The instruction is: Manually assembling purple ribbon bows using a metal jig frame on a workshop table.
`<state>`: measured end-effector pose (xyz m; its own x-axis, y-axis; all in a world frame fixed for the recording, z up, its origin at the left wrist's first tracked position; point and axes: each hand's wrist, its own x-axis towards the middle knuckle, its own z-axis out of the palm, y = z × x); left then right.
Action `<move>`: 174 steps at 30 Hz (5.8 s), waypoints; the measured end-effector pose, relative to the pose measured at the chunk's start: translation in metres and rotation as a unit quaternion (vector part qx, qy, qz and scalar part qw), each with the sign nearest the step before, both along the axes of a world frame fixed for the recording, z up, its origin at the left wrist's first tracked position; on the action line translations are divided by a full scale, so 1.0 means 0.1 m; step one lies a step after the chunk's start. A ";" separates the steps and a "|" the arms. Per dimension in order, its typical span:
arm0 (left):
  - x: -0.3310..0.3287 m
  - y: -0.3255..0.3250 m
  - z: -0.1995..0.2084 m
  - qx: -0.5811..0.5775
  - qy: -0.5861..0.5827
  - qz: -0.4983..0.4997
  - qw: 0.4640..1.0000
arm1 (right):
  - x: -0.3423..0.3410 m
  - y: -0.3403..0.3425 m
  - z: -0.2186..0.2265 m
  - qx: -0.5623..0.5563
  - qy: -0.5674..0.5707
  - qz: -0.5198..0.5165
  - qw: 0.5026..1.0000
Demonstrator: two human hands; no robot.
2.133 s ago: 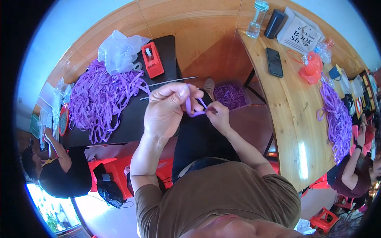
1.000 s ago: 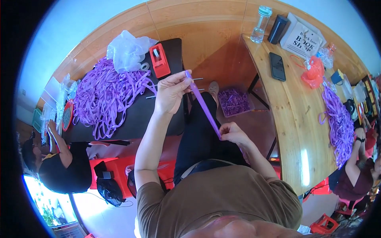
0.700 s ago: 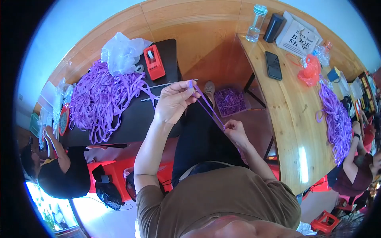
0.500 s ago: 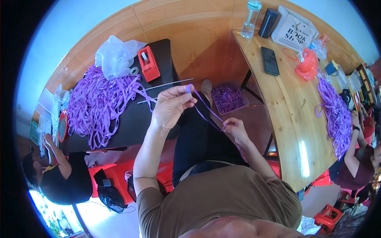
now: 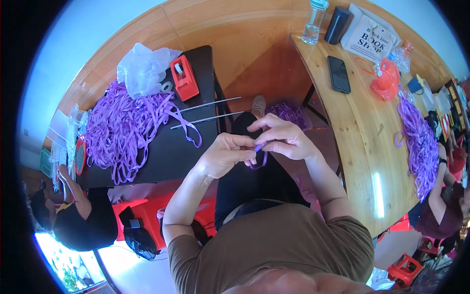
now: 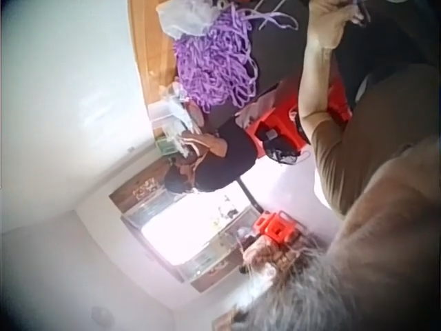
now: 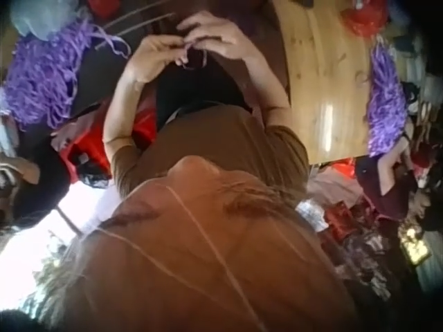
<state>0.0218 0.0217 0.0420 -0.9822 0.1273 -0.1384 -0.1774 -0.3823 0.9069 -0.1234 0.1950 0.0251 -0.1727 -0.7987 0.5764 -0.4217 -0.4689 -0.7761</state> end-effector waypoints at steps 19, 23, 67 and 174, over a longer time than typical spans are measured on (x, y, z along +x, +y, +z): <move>0.01 0.02 -0.08 -0.091 0.002 0.031 0.995 | 0.14 0.00 0.03 -0.049 0.179 -0.117 0.976; 0.02 0.02 0.01 -0.101 -0.019 0.016 0.995 | 0.18 0.01 0.05 -0.060 0.172 -0.127 0.975; -0.71 0.27 -1.26 0.030 0.082 0.433 0.897 | -0.74 -0.99 -0.69 -0.131 0.292 -0.340 0.884; 1.18 0.55 -1.01 0.264 -0.071 0.283 0.919 | 0.85 -0.63 -1.33 0.149 -0.453 -0.086 0.875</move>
<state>0.1395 0.0764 -0.0589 -0.8884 -0.3131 -0.3357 0.0844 -0.8303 0.5509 -0.0386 0.1320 -0.1080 -0.5838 -0.8070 -0.0887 0.3857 -0.1796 -0.9050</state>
